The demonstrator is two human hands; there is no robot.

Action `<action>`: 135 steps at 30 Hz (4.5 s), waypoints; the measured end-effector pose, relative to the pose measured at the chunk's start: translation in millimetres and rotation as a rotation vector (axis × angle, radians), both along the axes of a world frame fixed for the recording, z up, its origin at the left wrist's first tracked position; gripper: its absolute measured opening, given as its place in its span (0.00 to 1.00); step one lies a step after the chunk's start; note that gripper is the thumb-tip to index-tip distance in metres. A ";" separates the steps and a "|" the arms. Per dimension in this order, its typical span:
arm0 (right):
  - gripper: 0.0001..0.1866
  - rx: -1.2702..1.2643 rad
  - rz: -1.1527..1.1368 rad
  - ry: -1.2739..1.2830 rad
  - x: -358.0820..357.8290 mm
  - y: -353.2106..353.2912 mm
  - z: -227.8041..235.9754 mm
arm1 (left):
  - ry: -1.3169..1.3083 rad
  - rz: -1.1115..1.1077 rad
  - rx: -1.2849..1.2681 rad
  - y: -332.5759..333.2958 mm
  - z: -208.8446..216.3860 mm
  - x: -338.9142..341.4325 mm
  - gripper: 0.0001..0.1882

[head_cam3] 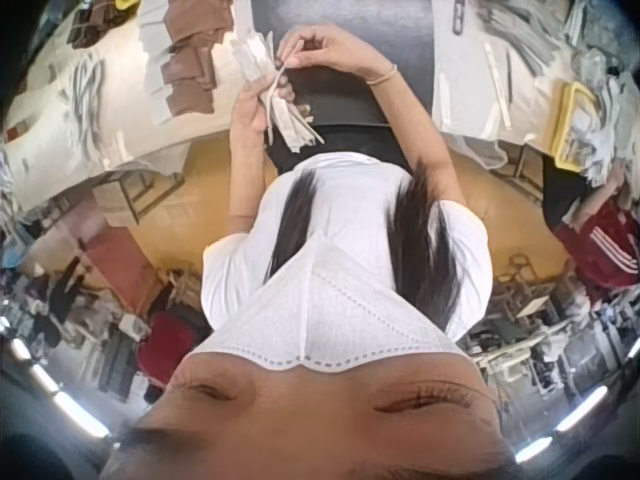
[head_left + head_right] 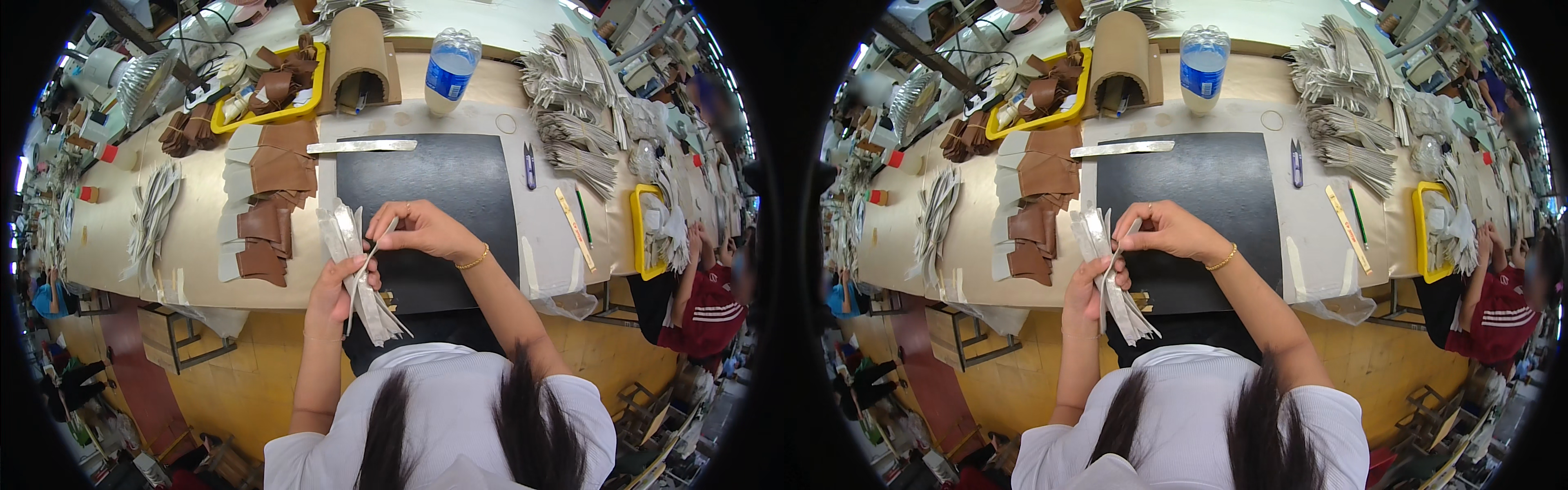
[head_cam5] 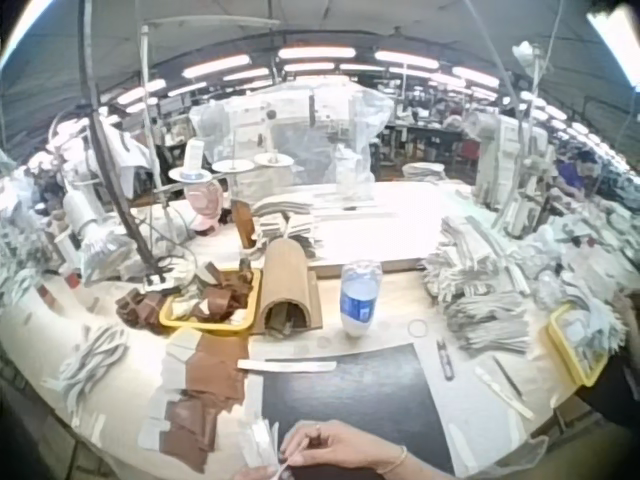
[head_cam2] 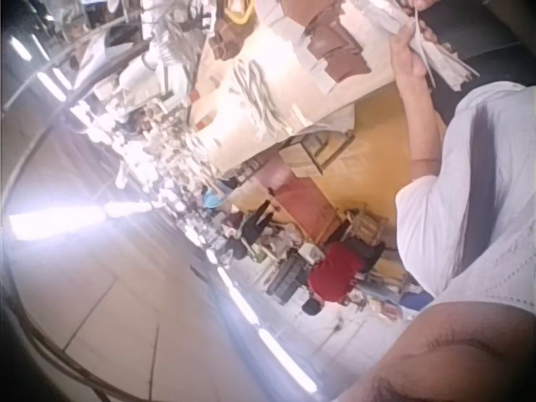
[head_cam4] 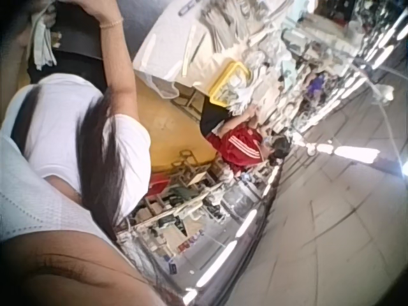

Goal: The person arranges white fabric strips on a black cutting mat, then uses a ruler and pencil to measure and mark the strips. They gather the marked strips and place them into a yellow bin. The workspace includes sewing machines and other fabric materials.

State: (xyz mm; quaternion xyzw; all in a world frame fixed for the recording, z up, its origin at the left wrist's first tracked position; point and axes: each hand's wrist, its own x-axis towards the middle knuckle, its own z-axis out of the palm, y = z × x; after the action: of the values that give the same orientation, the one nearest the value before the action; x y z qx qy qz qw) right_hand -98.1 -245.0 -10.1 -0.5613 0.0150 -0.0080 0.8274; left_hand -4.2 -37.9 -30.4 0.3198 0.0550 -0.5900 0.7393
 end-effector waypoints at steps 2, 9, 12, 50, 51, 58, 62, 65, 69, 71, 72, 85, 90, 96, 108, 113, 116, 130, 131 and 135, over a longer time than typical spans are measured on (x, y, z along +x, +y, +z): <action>0.09 0.068 -0.129 0.077 -12.6 -7.8 13.1 | -0.129 -0.002 0.111 -1.4 11.8 -2.6 0.18; 0.32 -0.038 -0.626 -0.029 -91.9 -111.4 55.4 | -0.184 -0.041 0.046 11.4 -2.9 2.0 0.24; 0.15 -0.566 -0.748 0.149 -89.8 -142.3 63.2 | -0.032 -0.027 -0.050 1.6 -3.1 -2.6 0.24; 0.15 -0.399 -0.182 -0.057 -37.7 -9.9 17.2 | 0.220 -0.268 -0.290 -18.1 -1.1 -34.4 0.15; 0.14 -0.427 -0.187 -0.084 -38.4 -10.5 16.0 | 0.242 -0.273 -0.303 -18.4 -1.9 -34.4 0.15; 0.07 -0.634 -0.639 -0.195 -37.2 11.8 5.9 | 0.105 -0.080 -0.156 -23.9 1.1 -39.1 0.14; 0.05 -0.715 -0.687 -0.123 -43.5 20.2 6.6 | -0.033 0.000 -0.039 -27.9 5.5 -36.2 0.17; 0.06 -0.698 -0.739 -0.162 -43.3 25.9 6.7 | -0.215 0.018 0.076 -30.7 9.5 -37.6 0.19; 0.07 -0.729 -0.634 -0.136 -45.7 24.7 6.1 | -0.313 0.072 0.144 -32.5 19.1 -41.4 0.19; 0.07 -0.698 -0.587 -0.077 -45.9 25.8 6.9 | -0.323 0.090 0.147 -30.5 18.3 -41.0 0.19; 0.07 -0.697 -0.568 -0.051 -46.3 27.5 7.8 | -0.317 0.132 0.123 -29.8 14.5 -40.6 0.19; 0.08 -0.368 -0.767 0.391 -36.4 -12.8 -10.5 | -0.260 0.651 0.108 31.6 16.1 33.3 0.20; 0.14 -0.920 -0.814 0.644 -58.0 -47.4 -15.5 | -0.229 0.646 -0.109 84.8 13.1 60.2 0.19; 0.08 -0.617 -0.799 0.642 -33.5 -43.5 -12.3 | -0.138 0.567 0.020 65.5 4.7 39.7 0.19; 0.10 -0.569 -0.786 0.510 44.6 -62.9 -29.9 | -0.164 0.432 0.185 19.4 1.1 13.3 0.19; 0.10 -0.683 -0.760 0.513 55.6 -50.7 -19.7 | -0.121 0.398 0.147 17.1 -4.9 13.3 0.20; 0.09 -0.846 -0.741 0.536 57.1 -50.9 -16.0 | -0.118 0.380 0.142 11.9 -2.6 10.9 0.19; 0.14 -0.556 -0.209 0.429 21.3 -19.3 30.9 | -0.345 0.219 0.180 -8.4 21.6 -6.9 0.19; 0.14 -0.516 -0.106 0.395 15.4 -8.3 39.4 | -0.370 0.191 0.178 -10.4 21.7 -7.9 0.19; 0.10 -0.389 -0.057 0.306 2.1 -11.2 25.5 | -0.404 0.106 0.171 -11.9 27.5 -7.3 0.19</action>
State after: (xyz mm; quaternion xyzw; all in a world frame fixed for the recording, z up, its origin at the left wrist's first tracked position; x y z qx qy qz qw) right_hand -96.0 -256.2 15.5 -0.7040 0.1541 0.0512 0.6914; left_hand -11.5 -49.8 -2.9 0.4896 -0.0279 -0.4675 0.7355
